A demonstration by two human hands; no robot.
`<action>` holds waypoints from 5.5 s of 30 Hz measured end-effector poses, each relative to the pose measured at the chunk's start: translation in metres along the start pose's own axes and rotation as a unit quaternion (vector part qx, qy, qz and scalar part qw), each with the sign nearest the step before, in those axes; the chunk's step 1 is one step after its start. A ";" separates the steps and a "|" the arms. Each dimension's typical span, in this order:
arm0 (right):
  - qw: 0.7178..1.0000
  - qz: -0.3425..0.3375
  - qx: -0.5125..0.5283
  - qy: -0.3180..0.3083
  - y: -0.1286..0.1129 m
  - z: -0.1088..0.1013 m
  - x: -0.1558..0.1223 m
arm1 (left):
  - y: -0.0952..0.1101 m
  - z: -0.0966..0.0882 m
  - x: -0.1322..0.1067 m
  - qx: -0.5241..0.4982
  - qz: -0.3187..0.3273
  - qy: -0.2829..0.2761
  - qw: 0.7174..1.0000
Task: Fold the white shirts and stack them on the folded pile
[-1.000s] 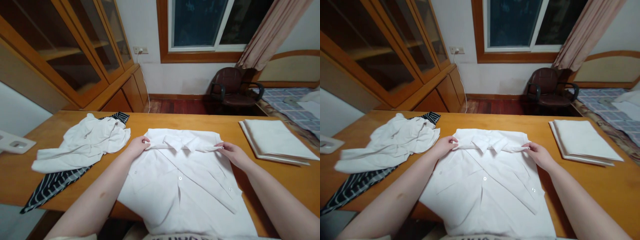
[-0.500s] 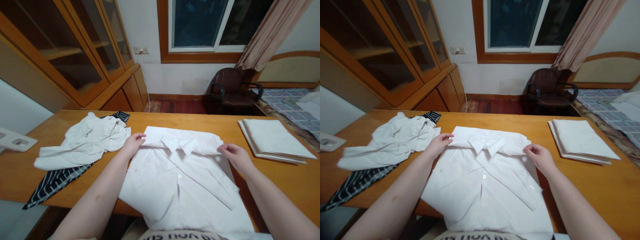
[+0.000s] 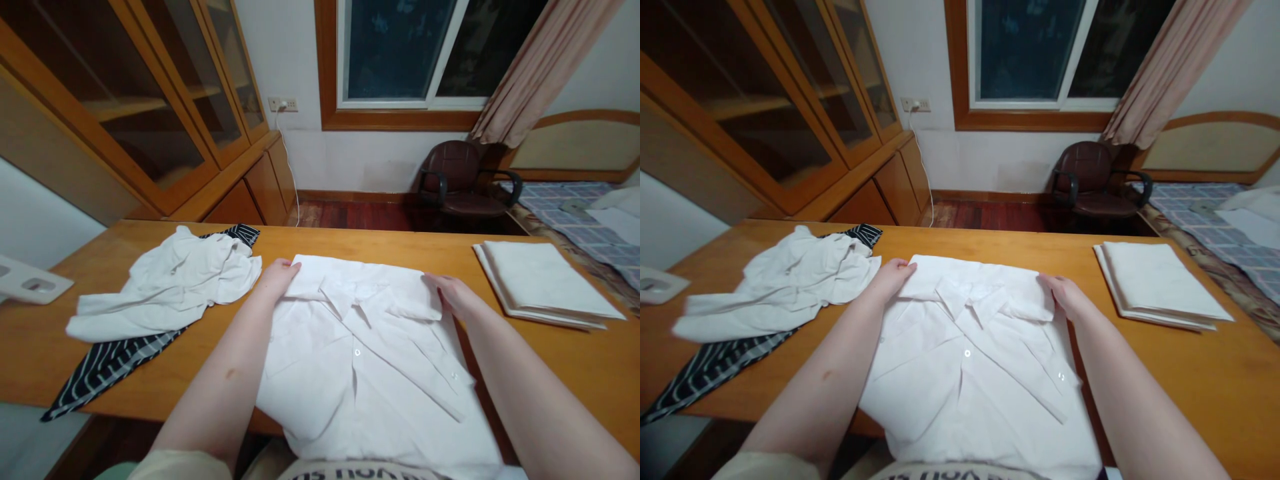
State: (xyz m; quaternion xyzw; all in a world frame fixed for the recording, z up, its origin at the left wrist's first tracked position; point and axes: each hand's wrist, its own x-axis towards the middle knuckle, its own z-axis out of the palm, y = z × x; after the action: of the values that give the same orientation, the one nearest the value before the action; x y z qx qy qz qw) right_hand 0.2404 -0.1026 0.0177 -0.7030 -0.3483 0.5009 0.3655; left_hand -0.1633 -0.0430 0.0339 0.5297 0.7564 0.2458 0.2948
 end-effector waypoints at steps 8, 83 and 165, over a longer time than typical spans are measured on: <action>0.980 -0.137 0.127 0.074 0.012 0.014 0.010 | -0.021 0.014 -0.001 -0.178 0.086 -0.081 0.977; 0.851 -0.350 -0.383 -0.077 -0.005 0.058 -0.068 | 0.022 0.031 -0.072 -0.027 0.339 -0.077 0.937; 0.761 -0.469 -0.343 -0.291 -0.005 0.059 -0.065 | 0.032 0.052 -0.077 -0.614 -0.124 0.014 0.779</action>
State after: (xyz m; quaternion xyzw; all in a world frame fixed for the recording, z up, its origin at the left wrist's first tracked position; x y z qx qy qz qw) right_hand 0.1668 -0.1457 0.0372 -0.3511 -0.8722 0.2947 0.1708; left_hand -0.0850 -0.1027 0.0336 0.1343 0.5080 0.6272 0.5748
